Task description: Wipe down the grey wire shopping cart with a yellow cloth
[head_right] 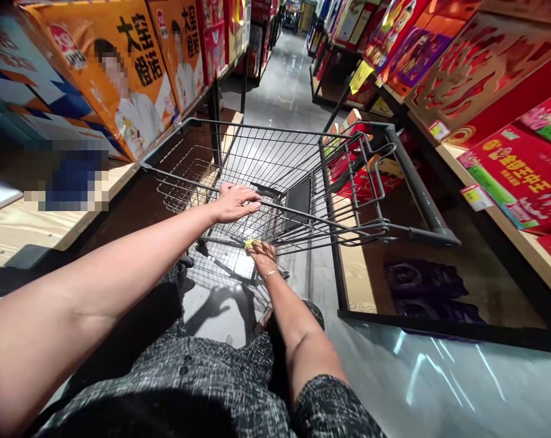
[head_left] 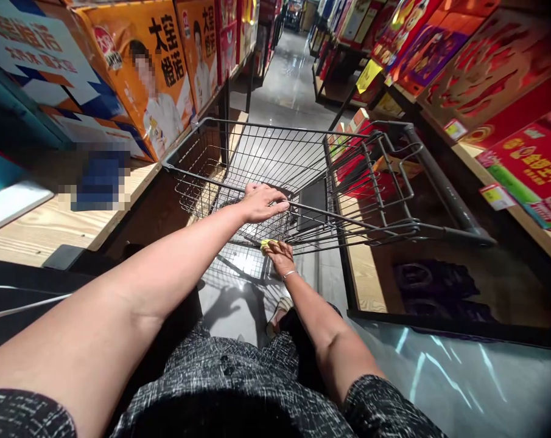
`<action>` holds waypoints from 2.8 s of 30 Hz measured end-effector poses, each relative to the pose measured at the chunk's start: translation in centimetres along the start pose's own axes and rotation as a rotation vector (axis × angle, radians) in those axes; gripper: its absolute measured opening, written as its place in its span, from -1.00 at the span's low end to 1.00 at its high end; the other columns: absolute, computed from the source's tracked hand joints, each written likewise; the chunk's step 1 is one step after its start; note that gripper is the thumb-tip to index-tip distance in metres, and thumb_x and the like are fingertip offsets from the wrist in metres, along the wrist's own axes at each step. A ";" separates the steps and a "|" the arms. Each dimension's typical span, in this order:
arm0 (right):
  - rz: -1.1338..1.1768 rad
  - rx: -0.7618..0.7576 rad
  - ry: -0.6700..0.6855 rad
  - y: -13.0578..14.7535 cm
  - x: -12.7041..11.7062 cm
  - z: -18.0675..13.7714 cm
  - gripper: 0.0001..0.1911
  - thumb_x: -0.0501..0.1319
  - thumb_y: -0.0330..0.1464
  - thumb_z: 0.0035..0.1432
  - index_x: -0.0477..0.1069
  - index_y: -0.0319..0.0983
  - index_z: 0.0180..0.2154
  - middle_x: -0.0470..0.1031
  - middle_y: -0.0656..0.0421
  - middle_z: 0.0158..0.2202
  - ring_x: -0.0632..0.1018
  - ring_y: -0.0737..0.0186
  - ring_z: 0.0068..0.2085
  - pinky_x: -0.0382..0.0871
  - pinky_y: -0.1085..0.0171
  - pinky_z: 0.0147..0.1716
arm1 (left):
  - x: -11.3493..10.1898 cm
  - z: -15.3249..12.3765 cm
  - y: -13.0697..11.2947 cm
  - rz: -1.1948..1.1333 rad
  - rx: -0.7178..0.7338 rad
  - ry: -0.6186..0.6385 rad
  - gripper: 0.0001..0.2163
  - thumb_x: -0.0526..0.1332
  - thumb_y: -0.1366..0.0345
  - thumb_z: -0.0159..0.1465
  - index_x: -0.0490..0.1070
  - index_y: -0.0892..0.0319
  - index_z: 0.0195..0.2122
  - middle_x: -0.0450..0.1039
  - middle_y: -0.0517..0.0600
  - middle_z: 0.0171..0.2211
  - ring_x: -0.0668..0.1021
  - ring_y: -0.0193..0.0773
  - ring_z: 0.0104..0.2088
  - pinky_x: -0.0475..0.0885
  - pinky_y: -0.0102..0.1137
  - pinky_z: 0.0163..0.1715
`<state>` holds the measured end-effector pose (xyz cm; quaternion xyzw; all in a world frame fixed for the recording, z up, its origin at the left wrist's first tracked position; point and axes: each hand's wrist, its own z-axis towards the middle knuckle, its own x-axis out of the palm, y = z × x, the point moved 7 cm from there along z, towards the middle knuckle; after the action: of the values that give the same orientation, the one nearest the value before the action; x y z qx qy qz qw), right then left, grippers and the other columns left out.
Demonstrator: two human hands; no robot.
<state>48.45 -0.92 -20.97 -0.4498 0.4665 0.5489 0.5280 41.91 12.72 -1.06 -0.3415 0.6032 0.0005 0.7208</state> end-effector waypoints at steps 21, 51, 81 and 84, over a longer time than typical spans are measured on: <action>-0.091 0.458 -0.691 -9.4 -10.3 -6.3 -0.66 0.06 -0.49 0.18 0.52 -0.14 -0.11 0.35 -0.02 0.04 0.30 -0.03 0.07 0.24 -0.03 0.02 | 0.0 0.0 0.1 0.000 -0.021 0.015 -0.54 -0.08 -0.10 0.43 0.47 -0.05 0.09 0.50 -0.03 0.11 0.32 -0.06 0.22 -0.07 -0.04 0.23; -0.195 0.542 -0.485 -18.2 -33.9 -9.4 -0.45 0.14 -0.44 0.08 0.39 -0.15 0.14 0.37 -0.01 0.18 0.42 -0.10 0.13 0.29 -0.06 0.10 | 0.3 -0.2 -0.6 0.046 -0.026 -0.025 -0.62 0.17 -0.02 0.29 0.47 -0.03 0.06 0.52 -0.05 0.08 0.34 -0.03 0.17 0.01 -0.10 0.16; -0.384 0.714 -0.127 -10.6 -34.4 -9.6 -0.49 0.07 -0.23 0.24 0.31 -0.21 0.19 0.42 -0.15 0.00 0.54 -0.16 -0.17 0.39 0.01 -0.28 | 2.9 2.1 -3.8 0.095 -0.011 0.041 -0.18 0.29 0.06 0.24 -0.07 -0.08 0.47 -0.40 0.00 0.52 -0.33 0.13 0.48 -0.36 0.20 0.37; -0.343 0.605 -0.213 -8.8 -33.9 -9.3 -0.51 0.08 -0.27 0.22 0.32 -0.22 0.17 0.41 -0.10 -0.01 0.52 -0.12 -0.13 0.41 -0.01 -0.19 | 3.2 1.5 -6.4 0.071 0.085 0.063 -0.24 0.24 0.05 0.29 -0.04 -0.05 0.47 -0.25 0.01 0.51 -0.26 0.10 0.49 -0.29 0.24 0.36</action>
<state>58.54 -15.46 10.66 -0.2852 0.4677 0.3334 0.7673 46.70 7.21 -0.65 -0.2886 0.6370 -0.0104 0.7147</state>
